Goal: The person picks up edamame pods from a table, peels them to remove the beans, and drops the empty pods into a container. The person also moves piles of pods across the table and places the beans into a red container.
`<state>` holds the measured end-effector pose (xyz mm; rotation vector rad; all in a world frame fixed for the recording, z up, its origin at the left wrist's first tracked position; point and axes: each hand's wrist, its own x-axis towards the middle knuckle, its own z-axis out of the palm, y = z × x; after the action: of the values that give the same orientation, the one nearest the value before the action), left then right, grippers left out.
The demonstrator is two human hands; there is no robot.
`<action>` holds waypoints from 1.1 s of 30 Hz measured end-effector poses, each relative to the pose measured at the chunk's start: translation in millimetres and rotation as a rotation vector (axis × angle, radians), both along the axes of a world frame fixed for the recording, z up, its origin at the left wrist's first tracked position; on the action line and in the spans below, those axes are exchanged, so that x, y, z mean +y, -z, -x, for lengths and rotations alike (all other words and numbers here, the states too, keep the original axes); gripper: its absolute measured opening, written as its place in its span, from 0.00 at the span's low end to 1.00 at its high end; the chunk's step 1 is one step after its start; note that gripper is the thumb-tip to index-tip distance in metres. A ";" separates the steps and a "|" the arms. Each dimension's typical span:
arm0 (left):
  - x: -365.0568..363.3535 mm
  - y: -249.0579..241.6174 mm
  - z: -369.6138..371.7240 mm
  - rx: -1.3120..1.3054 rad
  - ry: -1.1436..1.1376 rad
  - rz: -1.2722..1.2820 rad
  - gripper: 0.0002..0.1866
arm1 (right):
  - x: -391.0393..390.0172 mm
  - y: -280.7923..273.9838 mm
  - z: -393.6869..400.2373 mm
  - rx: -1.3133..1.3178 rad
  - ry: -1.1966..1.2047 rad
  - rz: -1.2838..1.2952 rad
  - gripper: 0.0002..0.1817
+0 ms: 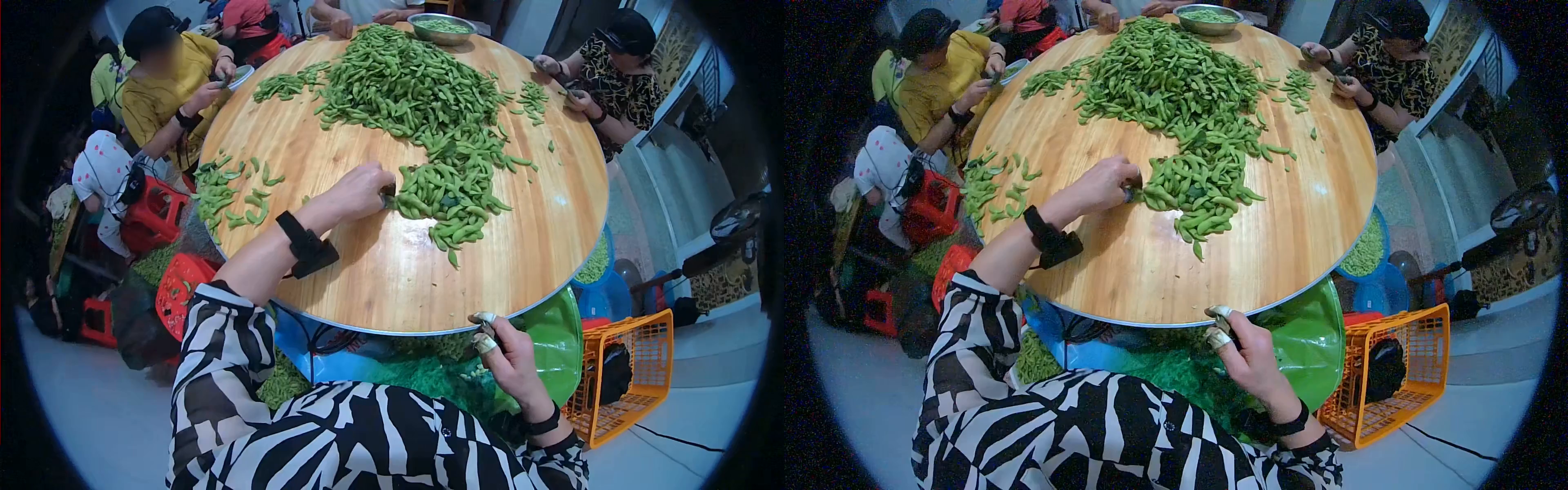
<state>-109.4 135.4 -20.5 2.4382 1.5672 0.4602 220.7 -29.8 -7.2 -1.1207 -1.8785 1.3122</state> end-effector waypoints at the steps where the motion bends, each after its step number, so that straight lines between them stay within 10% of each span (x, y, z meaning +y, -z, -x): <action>1: 1.2 1.5 0.3 -0.019 -0.015 0.066 0.11 | -0.6 0.5 -0.2 0.005 0.013 0.006 0.16; 5: -34.6 -0.2 -8.0 -0.095 0.028 -0.191 0.12 | 1.5 -1.4 2.8 0.029 0.023 0.063 0.16; 13: -59.0 -16.1 -29.1 -0.962 -0.131 0.548 0.10 | 7.8 -7.8 14.3 0.222 0.032 0.278 0.18; 33: -119.5 -4.0 -116.2 -1.332 0.097 0.693 0.13 | 7.4 2.4 22.8 0.656 0.101 0.518 0.23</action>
<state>6.8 15.9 -16.6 1.1297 0.7638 0.9982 197.9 -22.3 -9.6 -0.8433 -1.0228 1.8792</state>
